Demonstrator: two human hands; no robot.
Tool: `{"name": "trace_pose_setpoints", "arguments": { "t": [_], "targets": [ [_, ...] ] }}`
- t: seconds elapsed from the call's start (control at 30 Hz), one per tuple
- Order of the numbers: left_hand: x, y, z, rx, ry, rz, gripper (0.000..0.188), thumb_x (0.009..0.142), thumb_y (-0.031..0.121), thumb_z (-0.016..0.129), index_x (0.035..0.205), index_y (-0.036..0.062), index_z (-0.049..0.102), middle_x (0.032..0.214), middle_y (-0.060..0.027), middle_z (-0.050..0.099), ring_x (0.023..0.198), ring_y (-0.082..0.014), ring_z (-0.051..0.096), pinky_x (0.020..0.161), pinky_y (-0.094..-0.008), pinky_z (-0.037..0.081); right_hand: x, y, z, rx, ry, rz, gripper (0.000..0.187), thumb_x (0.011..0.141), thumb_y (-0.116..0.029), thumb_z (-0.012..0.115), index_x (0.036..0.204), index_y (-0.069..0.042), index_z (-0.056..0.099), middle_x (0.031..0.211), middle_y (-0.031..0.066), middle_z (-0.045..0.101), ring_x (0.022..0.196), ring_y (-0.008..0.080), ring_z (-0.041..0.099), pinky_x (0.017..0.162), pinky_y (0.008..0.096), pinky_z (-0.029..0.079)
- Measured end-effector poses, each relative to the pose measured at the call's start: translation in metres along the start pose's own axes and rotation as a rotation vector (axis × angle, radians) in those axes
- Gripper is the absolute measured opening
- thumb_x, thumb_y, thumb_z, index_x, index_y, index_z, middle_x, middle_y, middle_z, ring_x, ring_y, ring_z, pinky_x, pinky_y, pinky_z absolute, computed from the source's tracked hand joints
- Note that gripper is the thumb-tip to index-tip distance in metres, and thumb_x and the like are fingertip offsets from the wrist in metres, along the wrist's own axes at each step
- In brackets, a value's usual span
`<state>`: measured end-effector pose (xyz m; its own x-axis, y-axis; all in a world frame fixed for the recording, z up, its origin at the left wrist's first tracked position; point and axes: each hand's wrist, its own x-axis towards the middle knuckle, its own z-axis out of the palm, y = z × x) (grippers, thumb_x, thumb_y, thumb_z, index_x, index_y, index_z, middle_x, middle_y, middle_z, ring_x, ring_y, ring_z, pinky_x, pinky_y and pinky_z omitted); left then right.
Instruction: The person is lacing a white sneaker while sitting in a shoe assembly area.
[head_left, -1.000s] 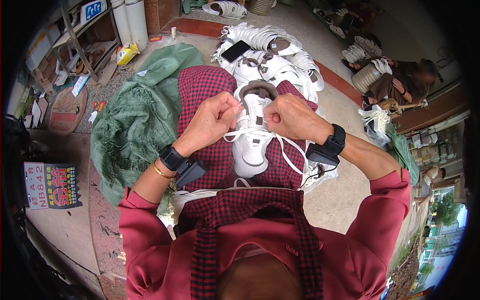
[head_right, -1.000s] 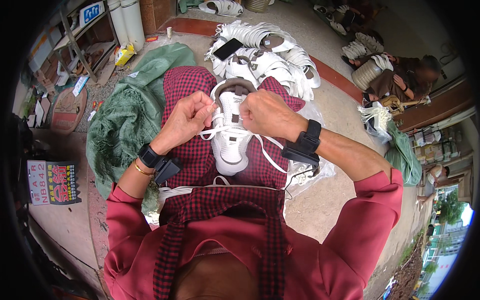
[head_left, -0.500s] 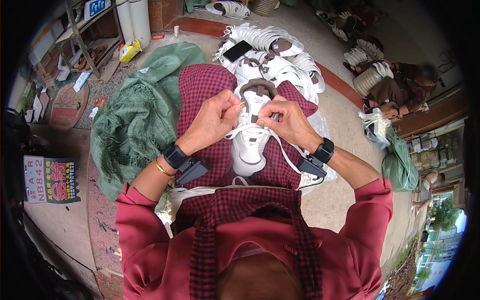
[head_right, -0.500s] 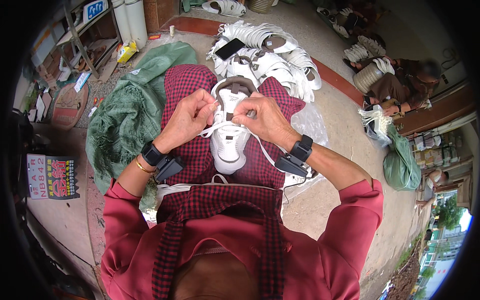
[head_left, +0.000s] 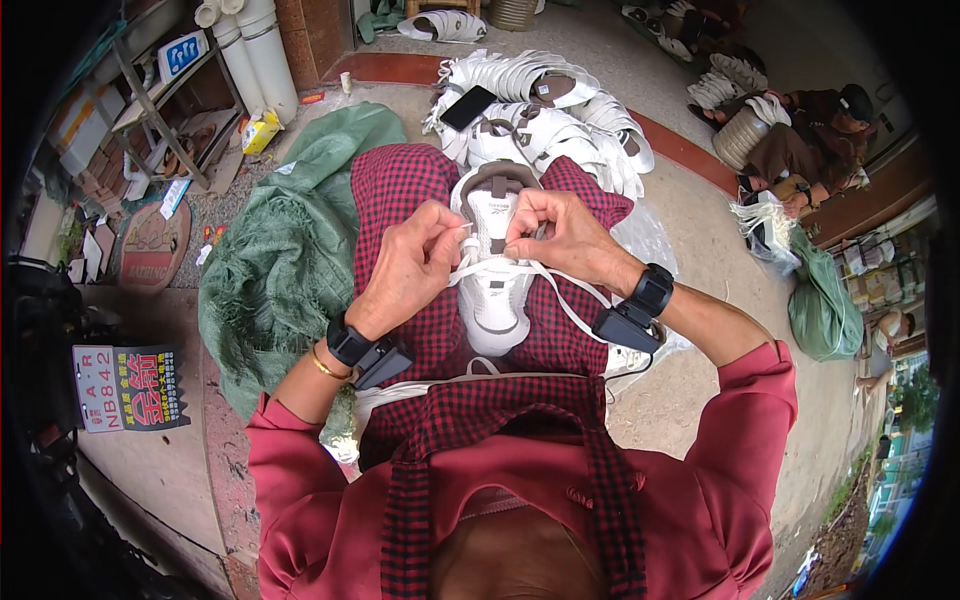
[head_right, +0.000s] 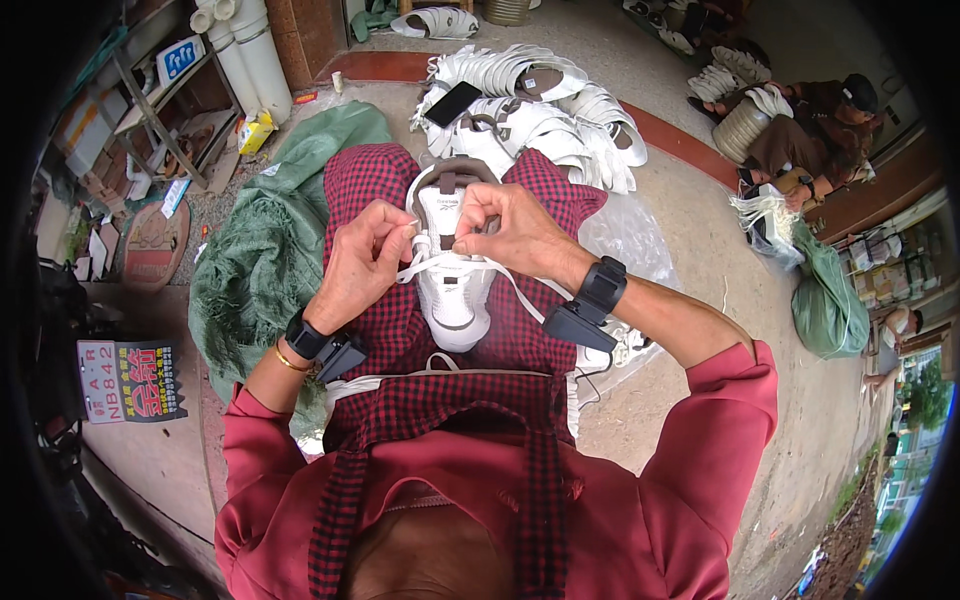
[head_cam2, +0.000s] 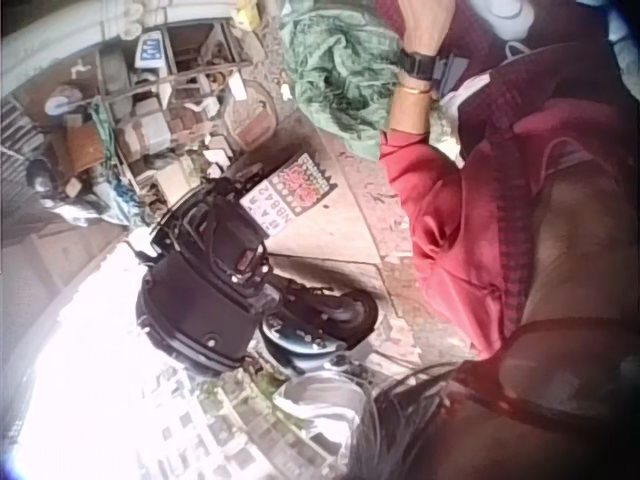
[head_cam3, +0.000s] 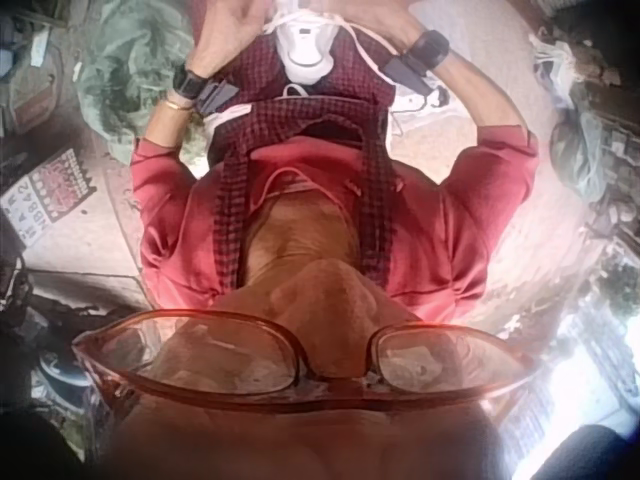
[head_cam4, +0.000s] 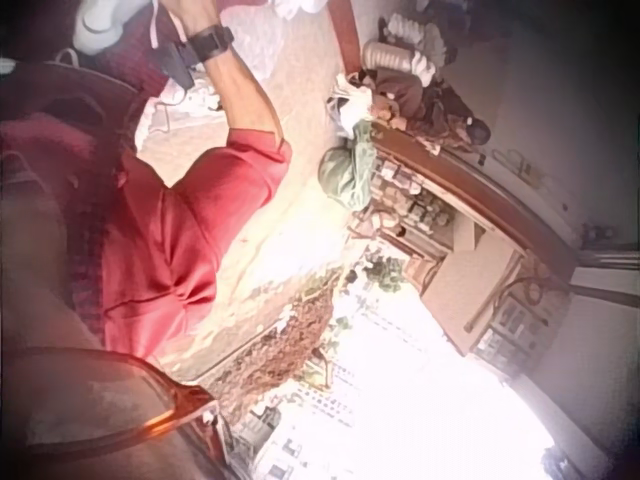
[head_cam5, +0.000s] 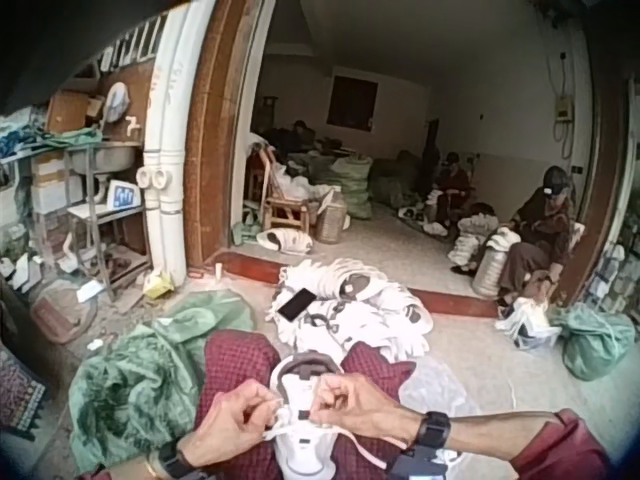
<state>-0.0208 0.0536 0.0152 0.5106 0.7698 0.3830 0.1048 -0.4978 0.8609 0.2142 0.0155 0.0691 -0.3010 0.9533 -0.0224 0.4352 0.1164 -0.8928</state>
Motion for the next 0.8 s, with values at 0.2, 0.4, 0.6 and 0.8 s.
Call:
{"name": "trace_pose_setpoints", "arguments": {
  "t": [0.2, 0.4, 0.6, 0.8],
  "targets": [
    [-0.001, 0.018, 0.009, 0.193, -0.002, 0.061, 0.006, 0.096, 0.003, 0.064, 0.097, -0.0013, 0.06, 0.073, -0.0108, 0.068, 0.062, -0.0114, 0.067, 0.056, -0.0279, 0.052, 0.003, 0.01, 0.001, 0.081, -0.014, -0.095, 0.045, 0.081, -0.003, 0.077, 0.071, -0.011, 0.034, 0.083, 0.001, 0.066, 0.078, 0.0037, 0.056, 0.065, 0.0241, 0.045],
    [0.006, 0.016, 0.005, 0.184, -0.125, -0.113, 0.006, 0.095, 0.002, 0.064, 0.1, -0.0017, 0.061, 0.073, -0.0053, 0.068, 0.064, -0.0093, 0.066, 0.054, -0.0267, 0.05, 0.004, 0.004, 0.013, -0.085, 0.128, -0.097, 0.041, 0.076, -0.001, 0.079, 0.069, -0.008, 0.039, 0.075, 0.0023, 0.065, 0.076, 0.0058, 0.061, 0.066, 0.0271, 0.049],
    [0.012, 0.034, 0.005, 0.037, -0.162, -0.18, 0.007, 0.094, 0.003, 0.064, 0.093, -0.0033, 0.063, 0.069, -0.0048, 0.066, 0.065, -0.0083, 0.065, 0.055, -0.0272, 0.051, 0.004, 0.011, 0.012, -0.012, 0.152, -0.033, 0.027, 0.077, -0.001, 0.079, 0.072, -0.005, 0.053, 0.074, 0.0027, 0.068, 0.071, 0.0047, 0.061, 0.063, 0.0251, 0.049],
    [0.015, 0.031, -0.01, -0.049, -0.153, -0.267, 0.007, 0.099, 0.006, 0.061, 0.095, 0.0, 0.061, 0.067, -0.0013, 0.063, 0.059, -0.0041, 0.058, 0.05, -0.022, 0.044, 0.006, 0.015, -0.001, 0.03, 0.071, -0.095, 0.021, 0.085, -0.009, 0.077, 0.081, -0.003, 0.057, 0.078, 0.002, 0.068, 0.073, 0.0049, 0.059, 0.063, 0.0247, 0.047]
  ]
}}
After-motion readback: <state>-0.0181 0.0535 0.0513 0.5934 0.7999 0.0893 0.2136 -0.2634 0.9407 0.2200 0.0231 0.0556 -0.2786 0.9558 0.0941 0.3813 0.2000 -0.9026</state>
